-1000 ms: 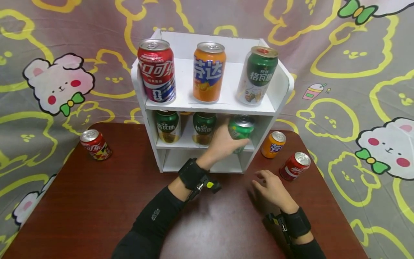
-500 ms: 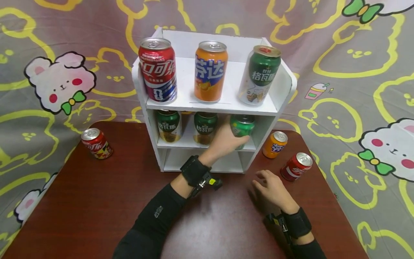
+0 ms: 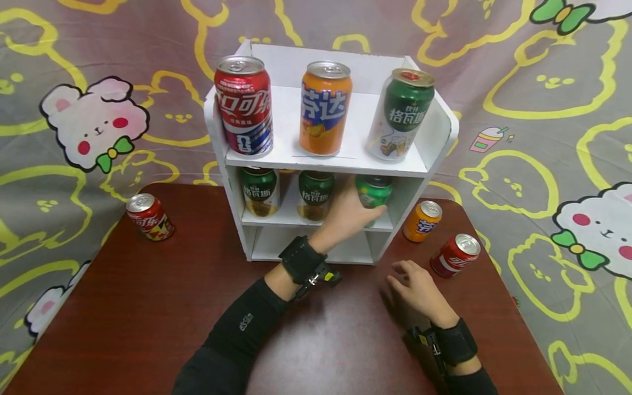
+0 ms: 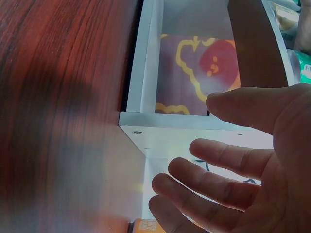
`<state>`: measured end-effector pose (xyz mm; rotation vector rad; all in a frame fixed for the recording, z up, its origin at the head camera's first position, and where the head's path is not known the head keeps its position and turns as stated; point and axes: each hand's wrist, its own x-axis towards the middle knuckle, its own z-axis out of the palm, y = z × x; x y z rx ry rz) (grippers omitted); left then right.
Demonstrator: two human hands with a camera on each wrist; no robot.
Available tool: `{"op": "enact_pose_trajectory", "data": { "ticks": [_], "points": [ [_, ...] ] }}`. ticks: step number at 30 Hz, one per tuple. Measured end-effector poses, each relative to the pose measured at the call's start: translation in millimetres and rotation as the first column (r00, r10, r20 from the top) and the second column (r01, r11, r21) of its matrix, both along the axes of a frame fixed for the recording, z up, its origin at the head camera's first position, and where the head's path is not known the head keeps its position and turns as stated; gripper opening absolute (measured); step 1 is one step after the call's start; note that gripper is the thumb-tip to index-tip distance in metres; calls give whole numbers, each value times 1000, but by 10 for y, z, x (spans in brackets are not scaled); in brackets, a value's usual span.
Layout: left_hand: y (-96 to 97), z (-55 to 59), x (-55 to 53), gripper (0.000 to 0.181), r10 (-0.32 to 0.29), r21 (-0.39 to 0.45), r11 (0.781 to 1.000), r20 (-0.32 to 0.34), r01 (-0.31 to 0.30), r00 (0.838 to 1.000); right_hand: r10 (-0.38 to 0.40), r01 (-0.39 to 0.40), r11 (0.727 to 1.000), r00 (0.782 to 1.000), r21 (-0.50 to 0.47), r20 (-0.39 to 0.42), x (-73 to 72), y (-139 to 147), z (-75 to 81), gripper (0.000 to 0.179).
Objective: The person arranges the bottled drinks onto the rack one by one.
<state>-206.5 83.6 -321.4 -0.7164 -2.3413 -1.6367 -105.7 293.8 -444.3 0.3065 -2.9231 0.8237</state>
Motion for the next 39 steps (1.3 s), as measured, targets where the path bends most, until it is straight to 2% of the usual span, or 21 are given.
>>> {"op": "enact_pose_trajectory", "data": {
  "ticks": [8, 12, 17, 21, 28, 39],
  "points": [
    [58, -5, 24, 89, 98, -53, 994, -12, -98, 995, 3, -3, 1000, 1000, -2, 21, 13, 21, 28, 32],
    [49, -41, 25, 93, 78, -29, 996, -20, -79, 997, 9, -9, 1000, 1000, 1, 11, 7, 22, 42, 32],
    [32, -157, 14, 87, 40, -47, 998, -26, -41, 999, 6, -6, 1000, 1000, 7, 1, 14, 15, 44, 32],
    [29, -224, 4, 85, 19, -50, 999, -69, -22, 997, 6, -6, 1000, 1000, 8, 1, 21, 6, 48, 32],
    [39, -256, -14, 87, 76, -74, 993, -138, -87, 988, 4, -4, 1000, 1000, 19, 15, 7, 4, 59, 33],
    [51, -267, -29, 89, 112, -143, 981, -139, -132, 984, 7, -8, 1000, 1000, 30, 12, 16, 10, 33, 33]
  ]
}}
